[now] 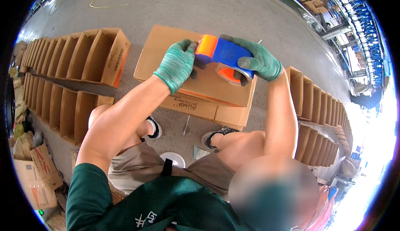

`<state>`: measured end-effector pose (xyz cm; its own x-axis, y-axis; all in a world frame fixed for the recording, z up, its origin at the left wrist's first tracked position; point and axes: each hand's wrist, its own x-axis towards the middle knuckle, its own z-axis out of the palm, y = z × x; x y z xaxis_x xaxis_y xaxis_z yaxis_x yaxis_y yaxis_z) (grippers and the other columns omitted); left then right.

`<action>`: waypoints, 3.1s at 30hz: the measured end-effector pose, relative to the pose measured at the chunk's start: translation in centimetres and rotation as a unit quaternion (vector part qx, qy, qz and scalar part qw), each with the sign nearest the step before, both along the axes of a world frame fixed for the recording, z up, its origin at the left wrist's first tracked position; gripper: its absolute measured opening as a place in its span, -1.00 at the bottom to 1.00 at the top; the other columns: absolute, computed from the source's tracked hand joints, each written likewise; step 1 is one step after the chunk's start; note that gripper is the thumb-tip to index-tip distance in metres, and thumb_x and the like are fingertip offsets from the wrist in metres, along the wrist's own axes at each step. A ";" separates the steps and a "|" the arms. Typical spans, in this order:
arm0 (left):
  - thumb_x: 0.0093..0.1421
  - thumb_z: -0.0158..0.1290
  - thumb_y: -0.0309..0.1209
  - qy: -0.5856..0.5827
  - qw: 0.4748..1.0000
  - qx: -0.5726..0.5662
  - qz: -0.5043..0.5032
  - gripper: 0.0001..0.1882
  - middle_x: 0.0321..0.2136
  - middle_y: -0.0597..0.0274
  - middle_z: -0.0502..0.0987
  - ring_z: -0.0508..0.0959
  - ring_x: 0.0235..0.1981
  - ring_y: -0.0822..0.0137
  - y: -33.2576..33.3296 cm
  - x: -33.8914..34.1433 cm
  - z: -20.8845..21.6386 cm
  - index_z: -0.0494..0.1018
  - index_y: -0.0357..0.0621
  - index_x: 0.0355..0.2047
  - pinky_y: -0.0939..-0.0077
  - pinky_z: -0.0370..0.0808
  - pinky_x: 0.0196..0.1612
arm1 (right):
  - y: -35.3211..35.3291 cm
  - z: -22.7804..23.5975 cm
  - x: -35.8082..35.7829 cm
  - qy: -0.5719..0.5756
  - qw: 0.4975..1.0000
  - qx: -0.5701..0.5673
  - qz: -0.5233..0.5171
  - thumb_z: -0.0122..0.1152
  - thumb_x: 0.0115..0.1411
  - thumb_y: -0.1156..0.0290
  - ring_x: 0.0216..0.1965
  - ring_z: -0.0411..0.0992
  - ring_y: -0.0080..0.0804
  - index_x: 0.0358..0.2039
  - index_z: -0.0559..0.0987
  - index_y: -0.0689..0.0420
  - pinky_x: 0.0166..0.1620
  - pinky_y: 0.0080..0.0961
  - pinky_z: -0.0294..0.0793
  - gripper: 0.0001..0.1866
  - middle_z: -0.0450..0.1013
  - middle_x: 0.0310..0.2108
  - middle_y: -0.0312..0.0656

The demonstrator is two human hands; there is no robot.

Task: The person repeatedly picks up flat cardboard boxes, folds them into rectangular shapes, and seals them using a handheld tape dispenser. The person works in a warehouse setting, processing a stack of boxes one by one and placing the finished units into a pile.

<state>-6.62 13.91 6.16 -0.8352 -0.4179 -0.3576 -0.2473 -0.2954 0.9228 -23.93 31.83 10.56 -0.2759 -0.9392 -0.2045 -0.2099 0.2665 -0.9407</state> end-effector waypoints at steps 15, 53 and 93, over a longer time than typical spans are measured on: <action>0.45 -0.21 -0.34 0.052 0.969 -0.071 0.230 -0.75 -0.18 0.09 0.55 0.63 -0.25 0.23 -11.8 6.8 -4.7 0.37 -0.25 -0.09 0.36 0.64 -0.19 | -3.7 3.4 1.2 0.045 0.985 0.155 0.066 0.38 0.06 0.05 -0.67 0.42 -0.54 0.20 0.42 0.24 -0.59 -0.59 0.44 -0.23 0.49 -0.55 -0.23; 0.48 -0.19 -0.24 0.041 0.963 -0.246 -0.106 -0.62 0.26 0.22 0.31 0.24 0.27 0.34 -12.0 5.4 -6.7 0.29 0.16 0.27 0.40 0.12 0.36 | 7.8 6.4 -5.5 0.184 0.934 0.305 0.008 0.39 -0.13 -0.09 -0.13 0.49 -0.36 0.11 0.50 0.28 0.01 -0.40 0.48 -0.12 0.54 -0.14 -0.06; 0.02 0.35 0.03 -0.045 0.860 -0.503 -0.069 -0.14 0.18 -0.17 0.25 0.42 0.13 -0.10 -8.8 2.2 -4.4 0.23 -0.21 0.15 0.16 0.43 0.20 | 10.4 -19.9 2.3 0.407 0.815 0.395 -0.116 0.18 0.21 0.25 -0.13 0.55 -0.14 0.06 0.55 0.03 -0.08 -0.23 0.55 -0.60 0.57 -0.12 -0.04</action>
<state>-4.37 5.16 1.77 -0.8897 -0.4525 0.0614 -0.2996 0.6799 0.6693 -21.67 42.20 -9.30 -0.7741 -0.5064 -0.3800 -0.5365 0.8433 -0.0310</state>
